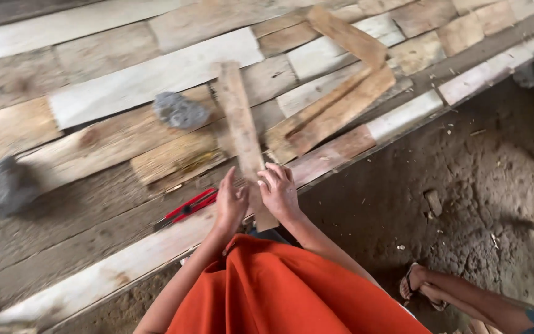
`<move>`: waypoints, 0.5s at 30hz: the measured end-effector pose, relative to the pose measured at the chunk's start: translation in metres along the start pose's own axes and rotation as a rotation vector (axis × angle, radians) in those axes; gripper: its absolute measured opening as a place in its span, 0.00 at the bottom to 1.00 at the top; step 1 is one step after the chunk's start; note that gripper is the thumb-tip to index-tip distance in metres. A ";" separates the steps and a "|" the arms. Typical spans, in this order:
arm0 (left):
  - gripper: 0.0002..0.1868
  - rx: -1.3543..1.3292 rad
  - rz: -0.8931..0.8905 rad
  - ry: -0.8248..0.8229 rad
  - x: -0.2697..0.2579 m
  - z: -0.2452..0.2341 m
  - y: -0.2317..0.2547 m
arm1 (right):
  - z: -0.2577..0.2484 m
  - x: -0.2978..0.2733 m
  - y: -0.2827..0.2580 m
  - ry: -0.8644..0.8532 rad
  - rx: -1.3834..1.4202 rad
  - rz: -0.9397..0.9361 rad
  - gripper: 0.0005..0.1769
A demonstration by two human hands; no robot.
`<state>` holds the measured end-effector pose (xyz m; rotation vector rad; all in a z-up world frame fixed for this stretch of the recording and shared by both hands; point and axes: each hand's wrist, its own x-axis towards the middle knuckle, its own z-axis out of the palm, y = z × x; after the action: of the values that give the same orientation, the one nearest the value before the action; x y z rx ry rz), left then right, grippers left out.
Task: Using a utility knife to score and cut thin wooden planks to fit them into a larger wooden structure on the ground.
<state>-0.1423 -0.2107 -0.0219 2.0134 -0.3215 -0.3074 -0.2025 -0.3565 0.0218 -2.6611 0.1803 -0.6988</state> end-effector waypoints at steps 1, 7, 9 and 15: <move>0.39 0.004 0.002 -0.011 0.004 0.003 0.012 | 0.000 0.001 0.017 0.003 -0.002 0.012 0.11; 0.42 0.085 -0.382 -0.052 0.030 0.024 0.039 | -0.003 0.021 0.116 0.068 -0.017 0.119 0.12; 0.37 0.104 -0.473 -0.022 0.039 0.038 0.016 | 0.009 0.024 0.158 0.120 -0.010 0.135 0.14; 0.18 -0.148 -0.514 0.085 0.040 0.043 0.036 | -0.001 0.059 0.226 0.162 -0.065 0.371 0.22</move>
<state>-0.1236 -0.2756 -0.0119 1.9311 0.2738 -0.5453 -0.1576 -0.5772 -0.0397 -2.5251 0.7302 -0.7916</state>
